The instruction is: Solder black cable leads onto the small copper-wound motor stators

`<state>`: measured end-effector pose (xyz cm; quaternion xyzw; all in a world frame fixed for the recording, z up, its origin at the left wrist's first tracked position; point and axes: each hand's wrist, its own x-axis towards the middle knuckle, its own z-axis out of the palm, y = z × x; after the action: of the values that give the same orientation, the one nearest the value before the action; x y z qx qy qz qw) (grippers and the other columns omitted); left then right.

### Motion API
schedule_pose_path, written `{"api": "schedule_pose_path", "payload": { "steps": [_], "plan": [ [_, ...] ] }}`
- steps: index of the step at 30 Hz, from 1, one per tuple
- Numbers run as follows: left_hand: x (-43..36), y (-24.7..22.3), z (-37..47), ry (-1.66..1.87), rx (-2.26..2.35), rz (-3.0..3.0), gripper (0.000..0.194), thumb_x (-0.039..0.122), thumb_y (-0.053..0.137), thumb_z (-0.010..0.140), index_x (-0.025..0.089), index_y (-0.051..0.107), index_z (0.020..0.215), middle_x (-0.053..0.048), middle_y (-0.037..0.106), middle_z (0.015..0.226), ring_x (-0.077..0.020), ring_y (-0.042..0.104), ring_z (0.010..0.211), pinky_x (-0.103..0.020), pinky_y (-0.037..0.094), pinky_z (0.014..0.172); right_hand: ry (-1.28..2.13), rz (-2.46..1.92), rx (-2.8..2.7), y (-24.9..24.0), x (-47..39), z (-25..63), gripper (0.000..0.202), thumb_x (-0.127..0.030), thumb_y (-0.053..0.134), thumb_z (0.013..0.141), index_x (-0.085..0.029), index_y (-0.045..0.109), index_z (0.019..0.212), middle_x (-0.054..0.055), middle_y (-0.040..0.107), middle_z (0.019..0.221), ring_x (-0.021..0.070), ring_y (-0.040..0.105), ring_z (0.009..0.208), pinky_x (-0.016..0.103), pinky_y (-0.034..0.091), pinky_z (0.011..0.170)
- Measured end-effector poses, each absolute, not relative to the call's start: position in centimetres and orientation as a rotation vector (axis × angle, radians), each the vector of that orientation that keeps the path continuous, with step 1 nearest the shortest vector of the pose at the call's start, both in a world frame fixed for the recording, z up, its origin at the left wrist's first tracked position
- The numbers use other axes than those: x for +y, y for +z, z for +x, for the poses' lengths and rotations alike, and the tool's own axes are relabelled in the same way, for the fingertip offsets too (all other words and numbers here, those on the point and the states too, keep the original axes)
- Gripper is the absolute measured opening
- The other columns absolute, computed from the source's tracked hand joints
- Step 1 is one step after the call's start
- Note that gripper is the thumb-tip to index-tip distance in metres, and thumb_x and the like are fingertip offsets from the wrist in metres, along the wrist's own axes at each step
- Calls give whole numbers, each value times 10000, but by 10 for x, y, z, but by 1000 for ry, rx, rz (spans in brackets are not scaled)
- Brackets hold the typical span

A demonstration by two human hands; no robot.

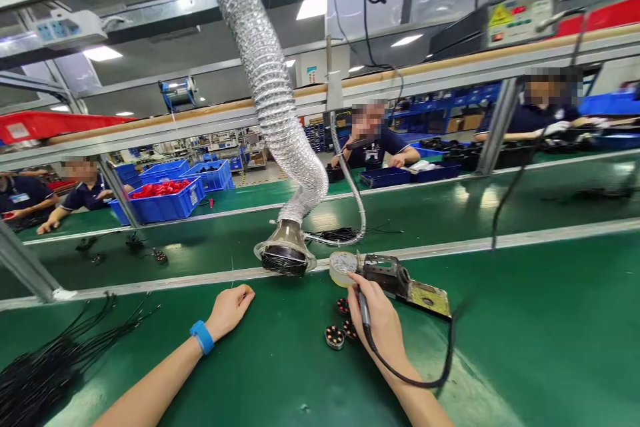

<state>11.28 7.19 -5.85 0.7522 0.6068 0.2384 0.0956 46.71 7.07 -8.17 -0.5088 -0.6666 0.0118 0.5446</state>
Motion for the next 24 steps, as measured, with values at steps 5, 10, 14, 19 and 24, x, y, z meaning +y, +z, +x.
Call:
{"api": "schedule_pose_path", "payload": {
  "steps": [5,10,14,19,24],
  "plan": [
    [73,-61,113,758,1829,2102,397,437,384,1014,244,731,1022,-60,765,868,-239,692,800,-300,406,713,65,-1223,-1594,-83,67,468,326,-401,479,981,-233,606,1230,95,675,1098,241,676,917,344,531,805],
    [74,-60,110,881,1746,1991,427,439,362,1017,234,731,1085,-61,774,1072,-242,700,953,-305,446,813,77,-1208,-1588,-87,69,468,339,-409,489,976,-224,607,1234,105,677,1099,247,674,924,354,531,813],
    [76,-59,106,917,1711,1972,458,484,366,1005,229,737,1090,-64,770,1092,-254,697,993,-311,457,872,45,-1193,-1584,-86,70,466,311,-376,489,982,-218,604,1225,106,671,1093,250,664,944,378,533,861],
    [87,-60,100,993,1676,1920,485,563,413,962,223,744,1063,-71,753,1151,-291,662,1092,-342,450,943,60,-1215,-1543,-79,72,463,294,-317,456,993,-208,602,1224,110,663,1062,242,657,926,393,541,885],
    [98,-59,94,1069,1658,1749,599,685,498,859,176,738,1063,-56,688,804,-224,614,721,-311,460,656,28,-1264,-1459,-72,73,460,294,-278,450,981,-202,610,1216,101,659,1030,235,659,905,381,545,871]
  ]
}}
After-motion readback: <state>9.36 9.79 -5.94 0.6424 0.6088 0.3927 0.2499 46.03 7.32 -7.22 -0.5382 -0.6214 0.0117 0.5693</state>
